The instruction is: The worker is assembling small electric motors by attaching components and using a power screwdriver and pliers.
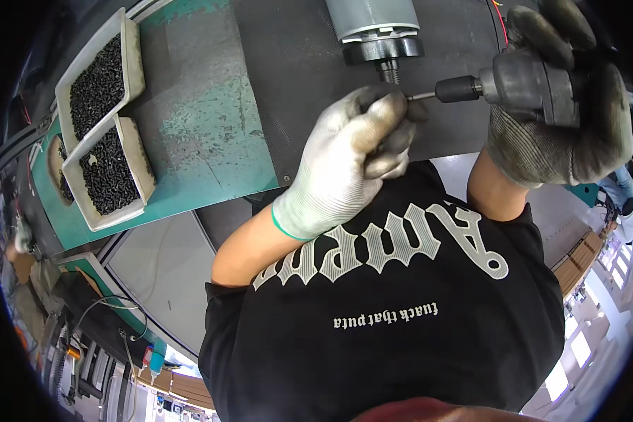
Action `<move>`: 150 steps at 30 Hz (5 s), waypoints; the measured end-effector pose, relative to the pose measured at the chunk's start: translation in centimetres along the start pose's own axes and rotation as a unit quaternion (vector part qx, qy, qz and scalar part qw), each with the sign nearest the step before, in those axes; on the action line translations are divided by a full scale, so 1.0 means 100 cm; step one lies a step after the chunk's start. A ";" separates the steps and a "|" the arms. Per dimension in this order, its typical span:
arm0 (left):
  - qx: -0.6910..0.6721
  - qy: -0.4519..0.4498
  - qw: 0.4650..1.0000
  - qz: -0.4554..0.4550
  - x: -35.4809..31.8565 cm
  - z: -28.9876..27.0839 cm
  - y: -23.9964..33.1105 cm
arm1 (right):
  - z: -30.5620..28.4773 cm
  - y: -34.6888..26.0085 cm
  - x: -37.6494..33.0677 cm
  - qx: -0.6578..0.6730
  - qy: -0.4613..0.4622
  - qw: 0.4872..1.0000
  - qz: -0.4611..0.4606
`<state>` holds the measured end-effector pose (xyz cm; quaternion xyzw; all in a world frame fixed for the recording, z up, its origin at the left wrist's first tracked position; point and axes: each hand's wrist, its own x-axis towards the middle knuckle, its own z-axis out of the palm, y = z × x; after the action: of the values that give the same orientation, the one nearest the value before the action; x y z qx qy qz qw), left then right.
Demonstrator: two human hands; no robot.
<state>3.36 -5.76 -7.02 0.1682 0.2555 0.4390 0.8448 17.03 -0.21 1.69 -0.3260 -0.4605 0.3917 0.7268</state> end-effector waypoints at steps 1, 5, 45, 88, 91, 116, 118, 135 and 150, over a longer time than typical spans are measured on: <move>-0.156 -0.060 0.982 -0.082 -0.001 -0.001 0.000 | -0.002 -0.001 0.000 -0.002 0.000 1.000 0.001; -0.174 -0.029 0.977 -0.120 0.000 -0.007 -0.019 | 0.007 -0.002 -0.007 -0.011 -0.011 1.000 -0.005; -0.152 0.126 0.979 0.056 0.035 -0.001 -0.030 | -0.022 0.031 0.008 -0.113 -0.004 0.991 -0.073; 0.770 0.559 0.305 0.031 -0.193 -0.258 0.325 | -0.344 0.073 0.070 -0.757 -0.039 0.652 -0.018; 0.818 0.514 0.253 0.047 -0.189 -0.282 0.330 | -0.337 0.071 0.071 -0.758 -0.033 0.651 -0.013; -0.042 0.140 0.892 0.427 -0.161 -0.156 0.248 | -0.230 0.051 0.059 -0.241 0.117 0.963 0.031; -0.092 0.081 0.910 0.396 -0.125 -0.092 0.207 | -0.173 0.042 0.053 -0.348 0.021 0.937 0.021; -0.096 -0.028 0.932 0.348 -0.009 0.011 0.105 | 0.056 -0.024 0.031 -0.560 -0.299 0.707 -0.313; 0.071 0.063 0.906 0.412 -0.003 0.011 0.109 | 0.054 -0.027 0.042 -0.570 -0.353 0.677 -0.304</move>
<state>-3.32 0.01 -0.52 0.2896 0.2465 0.7385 0.5568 13.88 2.77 7.67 -0.3567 -0.8906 -0.1027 0.2627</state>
